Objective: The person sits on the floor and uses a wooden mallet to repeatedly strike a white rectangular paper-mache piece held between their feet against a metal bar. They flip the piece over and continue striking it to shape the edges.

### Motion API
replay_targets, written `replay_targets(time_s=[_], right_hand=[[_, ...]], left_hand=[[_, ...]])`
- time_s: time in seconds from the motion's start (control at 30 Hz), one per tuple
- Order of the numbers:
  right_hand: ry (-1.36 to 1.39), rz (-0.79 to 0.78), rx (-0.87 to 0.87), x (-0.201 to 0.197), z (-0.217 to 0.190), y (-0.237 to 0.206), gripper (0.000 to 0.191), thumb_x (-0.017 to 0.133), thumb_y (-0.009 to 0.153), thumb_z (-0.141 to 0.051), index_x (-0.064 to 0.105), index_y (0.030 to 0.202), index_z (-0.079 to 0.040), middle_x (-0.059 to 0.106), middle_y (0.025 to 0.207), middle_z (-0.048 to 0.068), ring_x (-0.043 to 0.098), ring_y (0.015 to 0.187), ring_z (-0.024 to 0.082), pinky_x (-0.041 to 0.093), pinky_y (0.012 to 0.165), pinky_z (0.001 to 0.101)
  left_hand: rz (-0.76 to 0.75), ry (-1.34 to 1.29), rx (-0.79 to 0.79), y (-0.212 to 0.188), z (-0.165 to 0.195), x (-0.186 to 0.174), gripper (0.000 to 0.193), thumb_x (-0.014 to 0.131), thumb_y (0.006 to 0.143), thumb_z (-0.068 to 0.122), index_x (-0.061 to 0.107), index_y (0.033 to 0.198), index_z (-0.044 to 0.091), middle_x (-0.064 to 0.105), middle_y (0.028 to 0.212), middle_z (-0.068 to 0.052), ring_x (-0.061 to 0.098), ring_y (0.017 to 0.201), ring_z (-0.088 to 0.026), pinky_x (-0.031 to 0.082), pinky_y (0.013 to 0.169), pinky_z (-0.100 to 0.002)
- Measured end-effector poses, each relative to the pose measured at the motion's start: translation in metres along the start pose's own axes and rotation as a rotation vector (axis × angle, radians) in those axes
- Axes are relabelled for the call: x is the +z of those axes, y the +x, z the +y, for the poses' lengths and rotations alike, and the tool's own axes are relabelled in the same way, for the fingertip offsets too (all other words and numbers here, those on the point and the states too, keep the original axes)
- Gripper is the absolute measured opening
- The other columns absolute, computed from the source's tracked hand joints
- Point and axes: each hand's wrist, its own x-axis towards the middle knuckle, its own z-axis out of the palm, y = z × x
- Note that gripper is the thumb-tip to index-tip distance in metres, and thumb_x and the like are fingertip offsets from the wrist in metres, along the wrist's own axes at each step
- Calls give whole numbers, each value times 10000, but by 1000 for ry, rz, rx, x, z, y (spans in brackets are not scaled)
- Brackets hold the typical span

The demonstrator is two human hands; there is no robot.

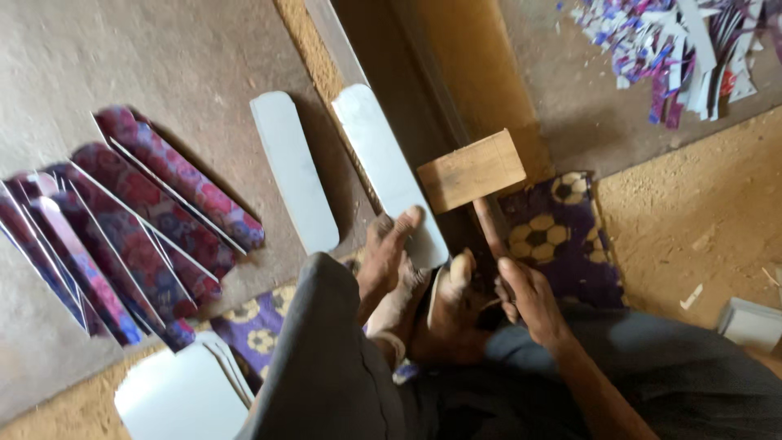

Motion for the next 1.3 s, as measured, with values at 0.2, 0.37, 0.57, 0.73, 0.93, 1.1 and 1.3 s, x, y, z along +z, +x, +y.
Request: replay_targets(time_s=[0.2, 0.37, 0.57, 0.73, 0.93, 1.1, 1.3], right_hand=[[770, 218, -498, -40, -61, -23, 563, 509, 1068, -618, 528, 828, -109, 528, 675, 38, 490, 518, 166, 450, 512, 336], [792, 234, -923, -22, -92, -43, 615, 459, 1089, -654, 512, 796, -117, 496, 662, 16, 482, 523, 150, 457, 528, 317], [191, 243, -207, 10, -69, -7, 462, 483, 1063, -562, 524, 857, -150, 481, 688, -11, 446, 524, 129, 419, 495, 319], [550, 328, -335, -7, -56, -16, 470, 463, 1024, -588, 547, 835, -166, 495, 655, -12, 465, 506, 128, 409, 471, 309], [461, 232, -303, 9, -35, -16, 552, 457, 1019, -697, 518, 799, -194, 462, 618, -28, 412, 452, 119, 338, 410, 301], [473, 229, -111, 9, -40, -14, 569, 417, 939, -745, 486, 767, -207, 450, 608, -44, 407, 435, 100, 304, 370, 298], [709, 150, -287, 14, -47, -13, 617, 426, 1011, -735, 483, 776, -167, 450, 576, -23, 418, 408, 113, 354, 377, 308]], left_hand=[[37, 37, 2, 49, 16, -24, 575, 763, 934, 466, 607, 986, -85, 599, 810, -84, 556, 669, -158, 454, 526, -305], [95, 188, -78, 52, 16, -25, 646, 723, 930, 529, 558, 1023, -89, 582, 799, -116, 534, 670, -217, 462, 515, -356], [-2, 129, 37, 56, 13, -30, 701, 729, 856, 628, 624, 998, -51, 690, 910, -129, 670, 911, -224, 583, 810, -376], [40, 171, -43, 58, 1, -37, 757, 735, 862, 625, 598, 1079, -87, 676, 1047, -188, 626, 1061, -260, 470, 937, -421], [27, 86, -89, 40, 8, -26, 728, 747, 872, 565, 571, 1287, -6, 672, 1166, -117, 618, 1104, -246, 504, 954, -443], [-89, 68, -12, 9, 19, -11, 712, 680, 919, 553, 634, 1299, -47, 714, 1182, -114, 633, 1120, -225, 491, 1013, -377], [71, 97, -221, 0, 23, -5, 724, 713, 845, 513, 556, 1328, -4, 661, 1222, -96, 608, 1167, -236, 460, 1032, -395]])
